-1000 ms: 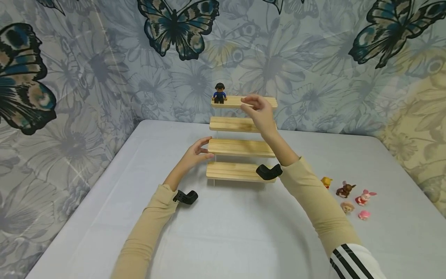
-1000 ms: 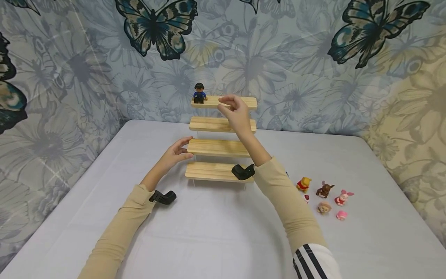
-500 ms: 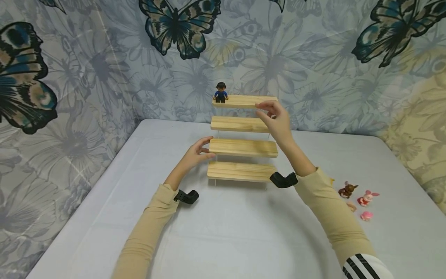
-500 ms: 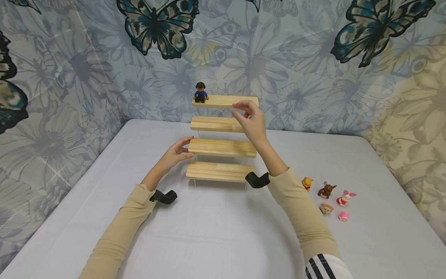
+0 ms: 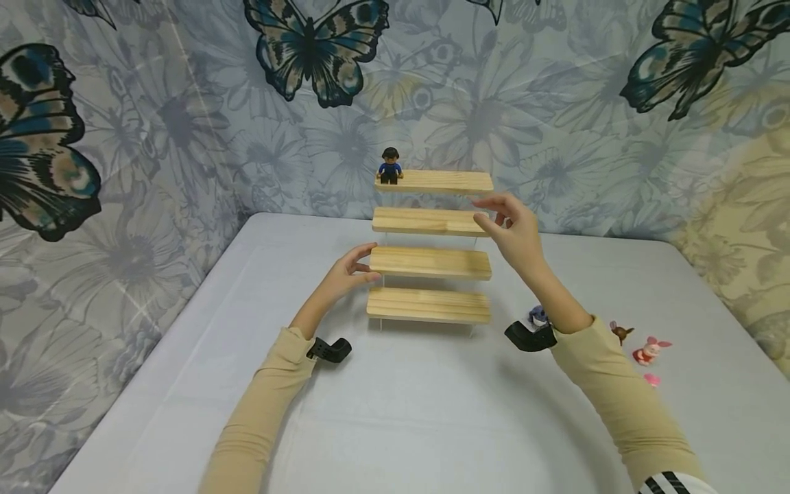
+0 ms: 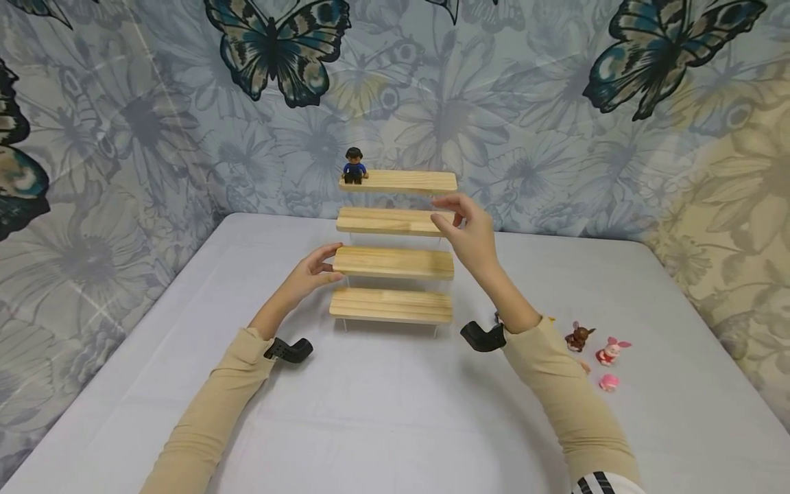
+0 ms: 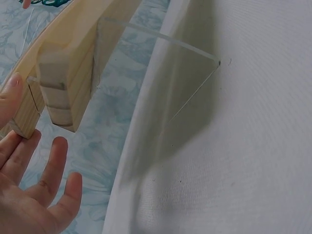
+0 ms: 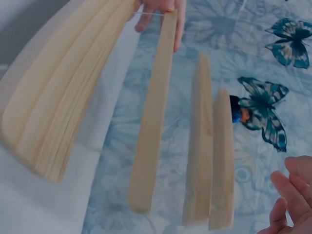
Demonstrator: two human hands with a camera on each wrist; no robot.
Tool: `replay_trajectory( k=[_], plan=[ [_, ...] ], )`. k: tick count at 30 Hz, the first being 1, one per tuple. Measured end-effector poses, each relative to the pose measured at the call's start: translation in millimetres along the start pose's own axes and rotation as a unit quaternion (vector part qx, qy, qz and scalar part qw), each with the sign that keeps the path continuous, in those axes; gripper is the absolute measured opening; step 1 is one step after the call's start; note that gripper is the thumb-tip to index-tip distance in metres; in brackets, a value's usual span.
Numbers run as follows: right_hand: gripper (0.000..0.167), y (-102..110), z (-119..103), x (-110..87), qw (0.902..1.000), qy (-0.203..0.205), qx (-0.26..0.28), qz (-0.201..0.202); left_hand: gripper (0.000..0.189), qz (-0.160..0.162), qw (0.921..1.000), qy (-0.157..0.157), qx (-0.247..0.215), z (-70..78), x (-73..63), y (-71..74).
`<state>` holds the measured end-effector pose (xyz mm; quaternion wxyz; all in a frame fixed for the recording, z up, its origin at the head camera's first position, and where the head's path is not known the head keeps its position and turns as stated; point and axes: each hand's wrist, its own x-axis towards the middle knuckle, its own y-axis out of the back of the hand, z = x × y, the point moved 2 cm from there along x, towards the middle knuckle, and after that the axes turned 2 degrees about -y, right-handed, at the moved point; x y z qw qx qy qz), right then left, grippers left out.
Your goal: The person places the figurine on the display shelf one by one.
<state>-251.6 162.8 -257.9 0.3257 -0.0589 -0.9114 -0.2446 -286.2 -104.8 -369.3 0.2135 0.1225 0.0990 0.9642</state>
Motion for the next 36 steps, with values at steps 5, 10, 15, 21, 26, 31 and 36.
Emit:
replay_trajectory(
  k=[5, 10, 15, 21, 26, 31, 36],
  plan=[
    [0.018, 15, 6, -9.4, 0.9995, -0.011, -0.029, 0.006, 0.062, -0.008, 1.0, 0.001, 0.006, 0.4, -1.5, -1.0],
    [0.019, 27, 5, -15.3, 0.9992, 0.004, -0.037, 0.011, 0.063, -0.004, 0.9999, 0.003, 0.013, 1.0, -1.0, -1.2],
    [0.019, 37, 14, -20.4, 0.9959, 0.048, -0.071, 0.026, 0.063, -0.005, 0.9998, -0.003, 0.018, 1.0, -1.1, -0.4],
    [0.021, 49, 34, -28.7, 0.9932, 0.057, -0.097, 0.028, 0.063, 0.0, 0.9998, -0.003, 0.02, 2.3, -1.9, 0.0],
    [0.021, 61, 36, -39.0, 0.9902, 0.032, -0.134, -0.02, 0.062, 0.002, 0.9998, -0.004, 0.019, 2.4, -1.9, -0.5],
    [0.021, 73, 42, -53.3, 0.9825, -0.021, -0.171, -0.071, 0.062, -0.003, 0.9997, -0.006, 0.025, 2.4, -2.4, -1.6],
    [0.025, 86, 53, -67.0, 0.9808, -0.079, -0.153, -0.092, 0.062, -0.001, 0.9997, -0.005, 0.024, 2.7, -2.9, -0.1]
  ],
)
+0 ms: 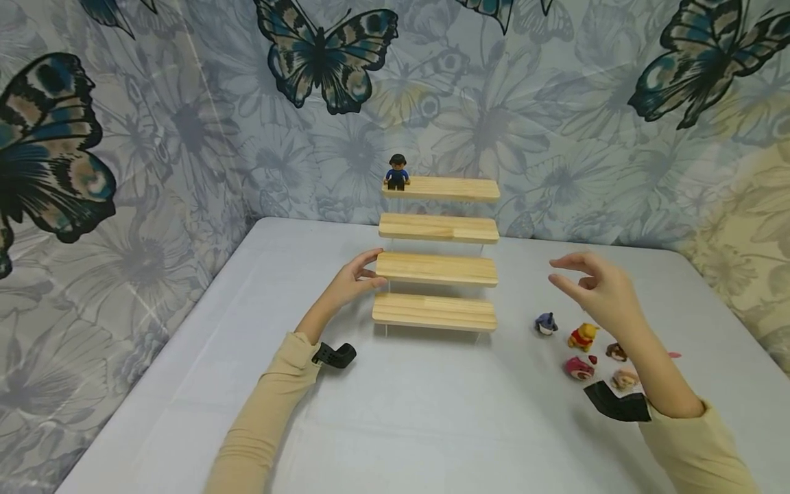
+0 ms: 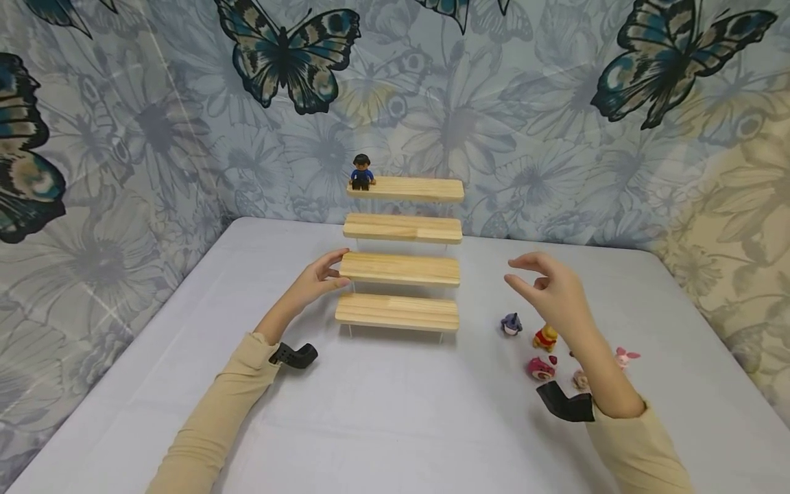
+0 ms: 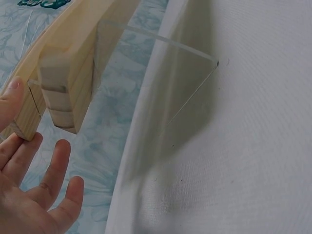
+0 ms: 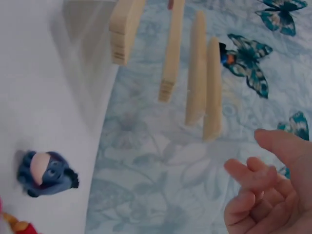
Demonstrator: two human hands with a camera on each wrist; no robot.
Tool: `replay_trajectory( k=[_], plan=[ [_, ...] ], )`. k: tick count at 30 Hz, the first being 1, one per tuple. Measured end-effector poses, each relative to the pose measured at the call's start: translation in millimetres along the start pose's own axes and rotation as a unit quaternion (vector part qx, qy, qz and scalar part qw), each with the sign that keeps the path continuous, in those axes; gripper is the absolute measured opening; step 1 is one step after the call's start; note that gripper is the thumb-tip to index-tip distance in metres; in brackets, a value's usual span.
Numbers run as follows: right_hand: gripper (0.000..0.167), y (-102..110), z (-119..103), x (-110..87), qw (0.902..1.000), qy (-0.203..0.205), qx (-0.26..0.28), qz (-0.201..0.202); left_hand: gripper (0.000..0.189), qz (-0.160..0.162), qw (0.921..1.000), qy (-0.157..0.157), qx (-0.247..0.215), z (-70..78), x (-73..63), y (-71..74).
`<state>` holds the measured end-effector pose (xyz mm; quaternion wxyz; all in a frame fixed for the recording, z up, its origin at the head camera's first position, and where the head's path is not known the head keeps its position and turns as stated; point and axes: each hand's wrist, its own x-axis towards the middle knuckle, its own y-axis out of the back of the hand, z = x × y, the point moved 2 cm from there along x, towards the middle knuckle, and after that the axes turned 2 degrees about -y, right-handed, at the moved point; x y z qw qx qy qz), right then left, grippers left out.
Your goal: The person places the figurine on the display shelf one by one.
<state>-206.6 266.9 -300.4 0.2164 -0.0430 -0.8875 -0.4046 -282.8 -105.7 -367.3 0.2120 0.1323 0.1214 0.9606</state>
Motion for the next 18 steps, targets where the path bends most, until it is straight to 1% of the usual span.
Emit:
replay_trajectory(
  k=[4, 8, 13, 15, 18],
  plan=[
    [0.031, 6, 15, -11.1, 0.9977, -0.056, 0.015, -0.035, 0.062, -0.001, 1.0, -0.003, -0.002, -1.3, 0.5, 0.0],
    [0.035, 10, 30, -21.6, 0.9932, -0.091, 0.015, -0.071, 0.063, -0.003, 1.0, -0.004, 0.0, -1.7, 0.8, -1.3],
    [0.04, 6, 43, -33.3, 0.9824, -0.138, 0.044, -0.117, 0.062, 0.001, 1.0, -0.002, 0.004, -0.5, 0.2, -0.5],
    [0.042, 3, 48, -36.1, 0.9783, -0.154, 0.054, -0.128, 0.062, 0.003, 1.0, -0.001, 0.003, -0.2, 0.0, 0.1],
    [0.043, 1, 54, -38.7, 0.9765, -0.16, 0.05, -0.135, 0.062, 0.001, 1.0, 0.001, -0.002, -0.1, -0.1, 0.1]
  ],
)
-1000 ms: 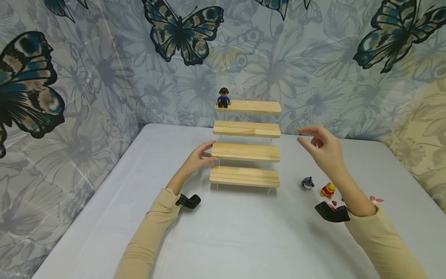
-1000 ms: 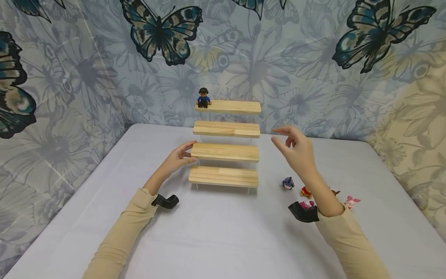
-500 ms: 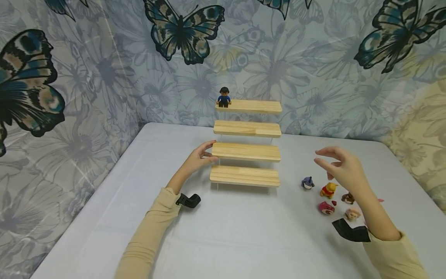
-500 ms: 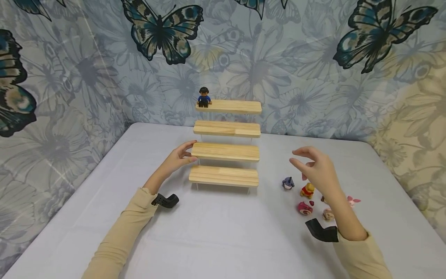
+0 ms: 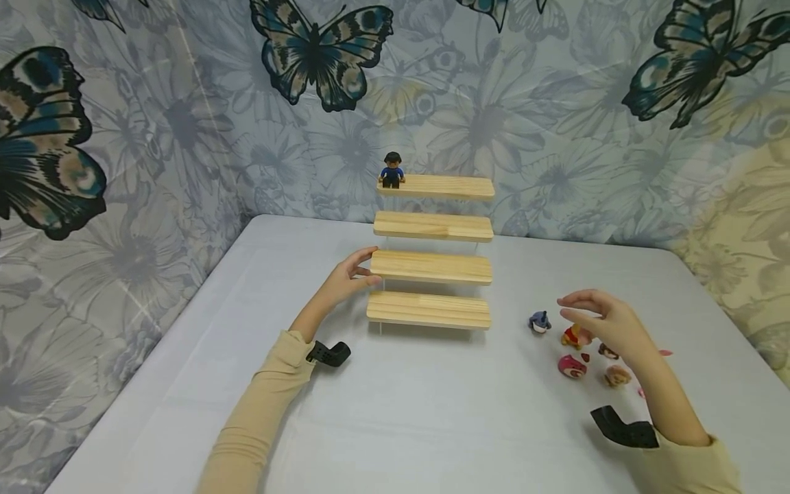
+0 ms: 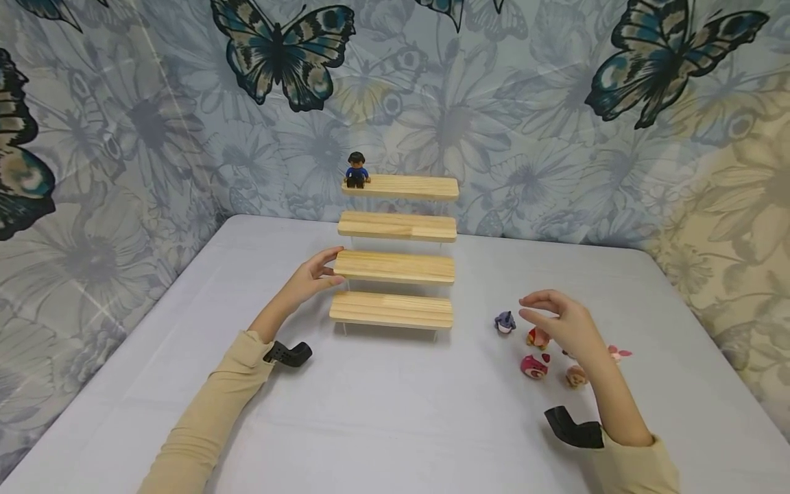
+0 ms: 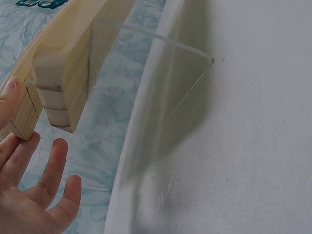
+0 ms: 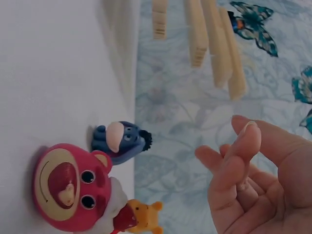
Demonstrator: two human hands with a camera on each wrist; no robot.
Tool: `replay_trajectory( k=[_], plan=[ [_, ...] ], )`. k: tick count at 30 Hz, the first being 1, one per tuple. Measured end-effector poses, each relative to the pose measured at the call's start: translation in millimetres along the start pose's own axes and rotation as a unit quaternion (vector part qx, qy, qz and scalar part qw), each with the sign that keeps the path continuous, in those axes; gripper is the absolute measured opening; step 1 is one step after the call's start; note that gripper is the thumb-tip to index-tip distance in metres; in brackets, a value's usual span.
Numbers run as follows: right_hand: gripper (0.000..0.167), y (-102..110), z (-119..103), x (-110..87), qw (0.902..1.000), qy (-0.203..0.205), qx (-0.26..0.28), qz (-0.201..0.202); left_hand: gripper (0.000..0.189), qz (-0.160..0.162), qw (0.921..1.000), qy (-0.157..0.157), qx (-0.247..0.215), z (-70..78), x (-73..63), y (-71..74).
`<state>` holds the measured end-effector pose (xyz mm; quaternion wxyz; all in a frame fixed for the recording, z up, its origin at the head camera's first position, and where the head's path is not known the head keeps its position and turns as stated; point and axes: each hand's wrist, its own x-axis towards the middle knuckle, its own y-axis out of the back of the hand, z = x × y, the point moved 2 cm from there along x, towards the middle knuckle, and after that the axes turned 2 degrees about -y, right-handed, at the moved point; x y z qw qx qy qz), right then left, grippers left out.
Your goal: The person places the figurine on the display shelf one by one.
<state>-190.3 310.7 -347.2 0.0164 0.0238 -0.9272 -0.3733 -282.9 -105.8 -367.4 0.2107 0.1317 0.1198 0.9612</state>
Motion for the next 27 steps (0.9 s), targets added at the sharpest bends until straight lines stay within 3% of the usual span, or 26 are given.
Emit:
replay_trajectory(
  k=[5, 10, 16, 24, 27],
  plan=[
    [0.04, 2, 6, -0.4, 0.9999, 0.001, -0.008, -0.014, 0.063, -0.002, 1.0, -0.003, -0.001, 0.7, -0.5, 0.3],
    [0.038, 7, 4, -2.9, 0.9972, -0.023, -0.014, -0.069, 0.061, 0.001, 1.0, -0.005, -0.001, 1.8, -1.1, 0.4],
    [0.026, 6, 5, -6.3, 0.9865, -0.054, -0.052, -0.145, 0.061, 0.001, 0.9999, -0.015, -0.001, 3.4, -1.3, -0.5],
    [0.035, 2, 9, -14.5, 0.9725, -0.094, -0.071, -0.201, 0.063, -0.006, 0.9999, -0.002, -0.008, 2.1, -1.6, -1.5],
    [0.035, 2, 12, -15.3, 0.9682, -0.105, -0.084, -0.211, 0.064, -0.003, 0.9999, -0.005, -0.013, -9.9, 3.3, 0.0]
  ],
)
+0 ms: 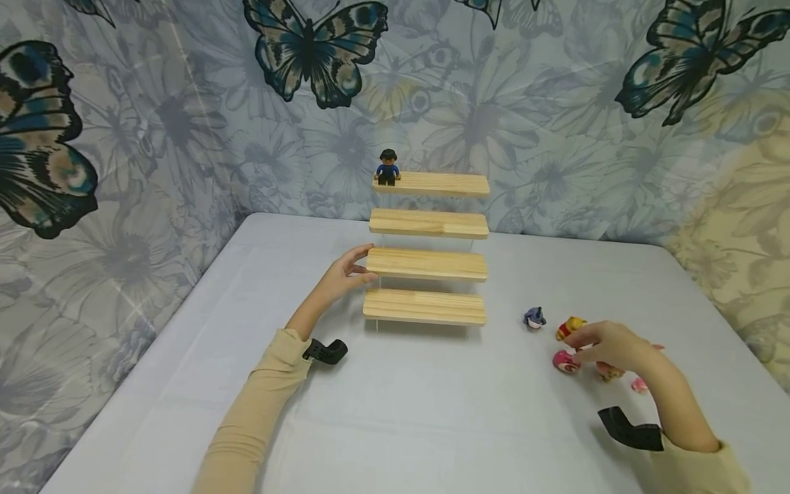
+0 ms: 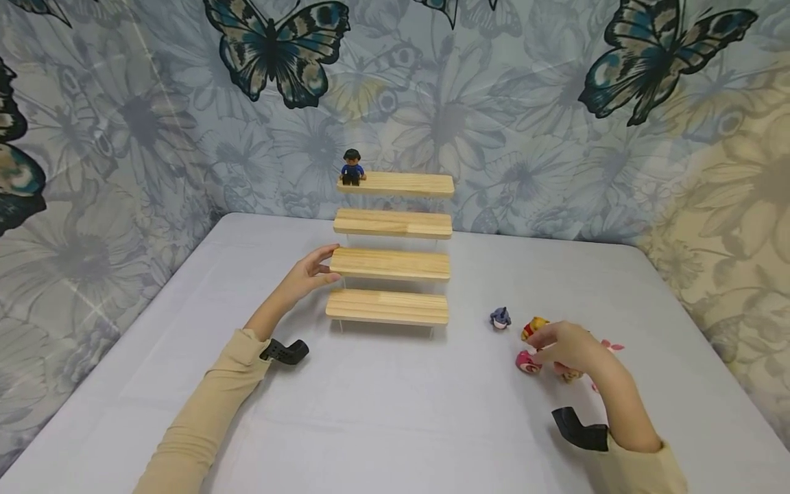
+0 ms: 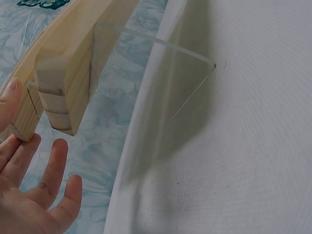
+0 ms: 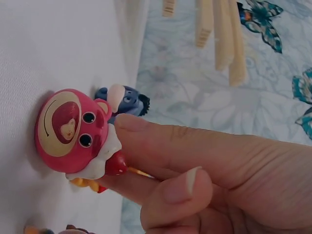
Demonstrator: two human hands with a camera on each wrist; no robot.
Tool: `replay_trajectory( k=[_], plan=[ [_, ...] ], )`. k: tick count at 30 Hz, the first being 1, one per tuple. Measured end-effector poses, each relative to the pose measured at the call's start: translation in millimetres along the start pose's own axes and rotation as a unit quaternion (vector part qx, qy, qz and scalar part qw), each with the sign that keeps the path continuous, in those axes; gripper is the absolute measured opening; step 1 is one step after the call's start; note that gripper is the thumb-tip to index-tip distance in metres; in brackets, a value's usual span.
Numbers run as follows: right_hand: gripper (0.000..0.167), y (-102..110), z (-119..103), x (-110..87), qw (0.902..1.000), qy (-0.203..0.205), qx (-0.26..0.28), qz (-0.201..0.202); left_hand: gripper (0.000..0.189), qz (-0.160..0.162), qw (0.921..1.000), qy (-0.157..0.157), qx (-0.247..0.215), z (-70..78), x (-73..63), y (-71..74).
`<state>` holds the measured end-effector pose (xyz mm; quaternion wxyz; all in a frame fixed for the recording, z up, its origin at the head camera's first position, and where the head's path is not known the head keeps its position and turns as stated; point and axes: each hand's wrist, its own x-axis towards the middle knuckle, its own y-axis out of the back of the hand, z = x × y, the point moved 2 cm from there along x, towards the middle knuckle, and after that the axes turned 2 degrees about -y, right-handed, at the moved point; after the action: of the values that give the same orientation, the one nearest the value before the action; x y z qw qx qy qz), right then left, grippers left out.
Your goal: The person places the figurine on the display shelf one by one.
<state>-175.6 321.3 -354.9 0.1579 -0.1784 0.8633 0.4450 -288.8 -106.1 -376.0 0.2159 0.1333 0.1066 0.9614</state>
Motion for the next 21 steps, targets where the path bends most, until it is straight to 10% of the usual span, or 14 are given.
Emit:
replay_trajectory(
  k=[10, 21],
  plan=[
    [0.044, -3, 4, 6.1, 0.9991, -0.037, -0.017, -0.015, 0.065, 0.008, 1.0, -0.005, 0.0, -18.2, 5.8, 3.4],
    [0.026, -3, 5, 5.7, 0.9997, -0.02, -0.011, -0.009, 0.063, -0.001, 0.9999, 0.0, -0.01, 8.7, -2.9, -0.2]
  ],
)
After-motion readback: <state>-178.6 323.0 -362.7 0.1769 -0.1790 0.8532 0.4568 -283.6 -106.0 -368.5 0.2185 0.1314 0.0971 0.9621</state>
